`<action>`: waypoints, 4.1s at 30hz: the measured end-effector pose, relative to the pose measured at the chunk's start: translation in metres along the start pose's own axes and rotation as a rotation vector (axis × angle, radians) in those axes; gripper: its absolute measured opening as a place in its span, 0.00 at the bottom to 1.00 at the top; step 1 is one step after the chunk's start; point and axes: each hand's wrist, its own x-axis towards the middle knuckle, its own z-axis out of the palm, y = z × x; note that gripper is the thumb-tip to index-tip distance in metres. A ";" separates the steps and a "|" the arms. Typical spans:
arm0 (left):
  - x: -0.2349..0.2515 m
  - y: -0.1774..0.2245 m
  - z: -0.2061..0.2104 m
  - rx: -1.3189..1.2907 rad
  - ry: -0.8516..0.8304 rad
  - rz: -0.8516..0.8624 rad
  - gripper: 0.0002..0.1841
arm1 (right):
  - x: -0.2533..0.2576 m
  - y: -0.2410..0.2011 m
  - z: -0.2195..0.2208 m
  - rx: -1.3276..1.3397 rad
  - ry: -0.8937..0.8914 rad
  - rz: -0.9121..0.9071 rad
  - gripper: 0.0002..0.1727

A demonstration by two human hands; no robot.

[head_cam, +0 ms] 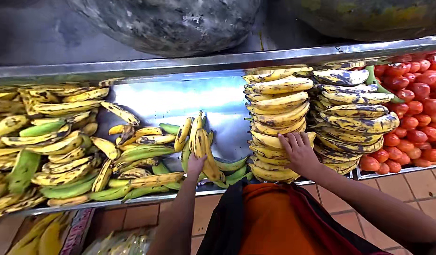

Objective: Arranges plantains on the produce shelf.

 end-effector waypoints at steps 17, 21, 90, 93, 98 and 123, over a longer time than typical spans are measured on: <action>-0.137 0.069 0.108 0.360 -0.044 1.383 0.32 | -0.079 0.004 -0.091 0.328 0.014 0.278 0.58; -0.160 0.093 0.138 0.608 -0.253 1.514 0.48 | -0.184 0.054 -0.080 1.257 -0.255 0.301 0.64; -0.115 0.017 -0.003 -1.190 -0.559 0.299 0.13 | -0.068 -0.051 0.118 0.282 -0.027 0.070 0.34; -0.135 0.011 -0.010 -1.085 -0.502 0.264 0.10 | -0.068 -0.048 0.116 0.260 0.111 0.026 0.30; -0.145 -0.025 -0.013 -1.034 -0.572 0.236 0.15 | -0.051 -0.041 0.118 0.256 0.284 0.042 0.25; -0.146 -0.034 -0.025 -0.977 -0.619 0.200 0.22 | -0.103 -0.076 0.152 1.814 -0.363 1.307 0.41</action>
